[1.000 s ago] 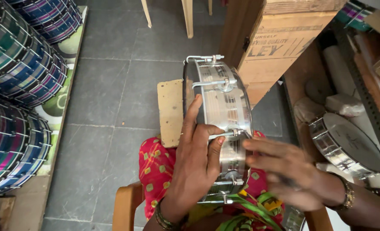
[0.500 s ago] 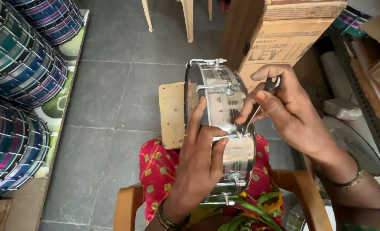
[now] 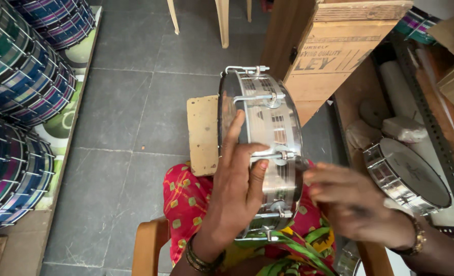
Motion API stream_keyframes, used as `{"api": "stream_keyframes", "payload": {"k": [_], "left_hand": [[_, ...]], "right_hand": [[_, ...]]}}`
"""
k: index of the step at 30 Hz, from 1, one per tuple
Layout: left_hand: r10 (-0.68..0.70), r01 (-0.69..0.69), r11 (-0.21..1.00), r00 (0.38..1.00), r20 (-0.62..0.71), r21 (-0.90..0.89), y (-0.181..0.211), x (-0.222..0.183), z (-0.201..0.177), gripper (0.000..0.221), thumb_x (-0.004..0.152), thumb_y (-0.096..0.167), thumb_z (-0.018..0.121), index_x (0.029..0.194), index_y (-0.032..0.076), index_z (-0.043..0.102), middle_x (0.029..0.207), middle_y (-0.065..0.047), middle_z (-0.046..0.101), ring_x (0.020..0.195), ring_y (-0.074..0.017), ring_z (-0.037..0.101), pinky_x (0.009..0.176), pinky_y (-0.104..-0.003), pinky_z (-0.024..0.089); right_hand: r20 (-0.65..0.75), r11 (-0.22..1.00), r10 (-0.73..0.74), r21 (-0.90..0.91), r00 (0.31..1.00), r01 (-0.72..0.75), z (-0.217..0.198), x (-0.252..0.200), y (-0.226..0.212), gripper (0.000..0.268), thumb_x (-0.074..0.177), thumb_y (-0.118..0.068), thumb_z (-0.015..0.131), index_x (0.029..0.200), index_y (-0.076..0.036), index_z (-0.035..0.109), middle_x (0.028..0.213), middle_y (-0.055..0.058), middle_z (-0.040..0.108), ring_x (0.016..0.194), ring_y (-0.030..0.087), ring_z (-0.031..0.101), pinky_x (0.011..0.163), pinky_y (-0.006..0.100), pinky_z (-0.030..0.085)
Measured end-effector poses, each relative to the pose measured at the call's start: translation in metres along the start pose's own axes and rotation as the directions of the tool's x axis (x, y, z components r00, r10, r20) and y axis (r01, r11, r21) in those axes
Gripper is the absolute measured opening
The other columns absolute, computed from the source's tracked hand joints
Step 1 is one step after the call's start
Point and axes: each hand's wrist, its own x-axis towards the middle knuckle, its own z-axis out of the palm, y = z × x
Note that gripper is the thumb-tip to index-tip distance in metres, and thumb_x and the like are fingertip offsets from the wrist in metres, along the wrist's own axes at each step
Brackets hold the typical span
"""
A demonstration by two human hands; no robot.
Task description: The person uses a wrench to tighten or loosen the tension rods on the rim of a snare drum, turning the drum over to reach different sections and using their fingers to adjust the bolts.
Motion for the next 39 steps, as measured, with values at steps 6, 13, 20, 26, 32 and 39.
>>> {"api": "stream_keyframes", "payload": {"k": [6, 13, 20, 26, 32, 39], "left_hand": [[-0.039, 0.037, 0.998, 0.999, -0.032, -0.047, -0.001, -0.003, 0.003, 0.046, 0.114, 0.025, 0.037, 0.151, 0.000, 0.042, 0.167, -0.029, 0.031, 0.158, -0.0442, 0.032, 0.126, -0.049, 0.030], [-0.050, 0.047, 0.994, 0.999, -0.019, -0.101, -0.001, -0.005, 0.001, 0.040, 0.114, 0.025, 0.038, 0.143, 0.003, 0.054, 0.166, -0.030, 0.034, 0.155, -0.0445, 0.038, 0.120, -0.047, 0.040], [-0.022, 0.018, 0.996, 0.999, -0.049, -0.092, -0.002, -0.003, 0.002, 0.030, 0.114, 0.021, 0.043, 0.126, 0.003, 0.064, 0.165, -0.033, 0.034, 0.152, -0.0454, 0.045, 0.115, -0.045, 0.046], [-0.027, 0.022, 0.991, 0.999, -0.036, -0.130, -0.003, -0.002, 0.001, 0.029, 0.113, 0.021, 0.043, 0.125, 0.004, 0.063, 0.166, -0.033, 0.033, 0.152, -0.0456, 0.046, 0.115, -0.045, 0.046], [-0.018, 0.016, 0.996, 1.000, -0.024, -0.091, -0.004, -0.003, -0.001, 0.031, 0.113, 0.022, 0.043, 0.126, 0.004, 0.065, 0.163, -0.036, 0.033, 0.156, -0.0490, 0.036, 0.121, -0.049, 0.037], [-0.022, 0.021, 0.996, 1.000, -0.013, -0.088, -0.006, -0.004, -0.002, 0.032, 0.114, 0.025, 0.041, 0.124, 0.006, 0.064, 0.162, -0.037, 0.035, 0.155, -0.0490, 0.035, 0.120, -0.050, 0.037]], "right_hand": [[-0.287, 1.000, 0.014, 0.030, 0.958, -0.005, -0.009, 0.071, 0.001, 0.027, 0.110, 0.000, 0.040, 0.136, -0.007, 0.035, 0.104, 0.018, 0.067, 0.097, 0.029, 0.076, 0.086, 0.038, 0.065], [-0.080, 0.869, 0.462, 0.239, 0.883, -0.433, -0.018, 0.132, -0.007, 0.034, 0.110, -0.002, 0.037, 0.144, -0.004, 0.031, 0.099, 0.017, 0.072, 0.091, 0.026, 0.077, 0.073, 0.031, 0.065], [0.017, 0.771, 0.621, 0.166, 0.783, -0.615, -0.019, 0.160, -0.002, 0.033, 0.108, -0.010, 0.044, 0.139, -0.004, 0.038, 0.093, 0.012, 0.072, 0.078, 0.020, 0.077, 0.061, 0.026, 0.059], [0.105, 0.709, 0.696, 0.054, 0.710, -0.703, -0.017, 0.174, -0.003, 0.032, 0.104, -0.008, 0.044, 0.136, -0.007, 0.042, 0.090, 0.011, 0.074, 0.075, 0.018, 0.077, 0.054, 0.024, 0.052], [0.299, 0.701, 0.641, 0.145, 0.707, -0.698, -0.034, 0.173, -0.003, 0.037, 0.101, -0.002, 0.042, 0.138, -0.006, 0.043, 0.102, 0.015, 0.072, 0.090, 0.021, 0.078, 0.067, 0.026, 0.059], [0.157, 0.748, 0.632, 0.133, 0.759, -0.650, -0.044, 0.165, -0.002, 0.032, 0.102, 0.000, 0.041, 0.134, -0.005, 0.041, 0.104, 0.017, 0.077, 0.087, 0.026, 0.080, 0.066, 0.033, 0.066]]}}
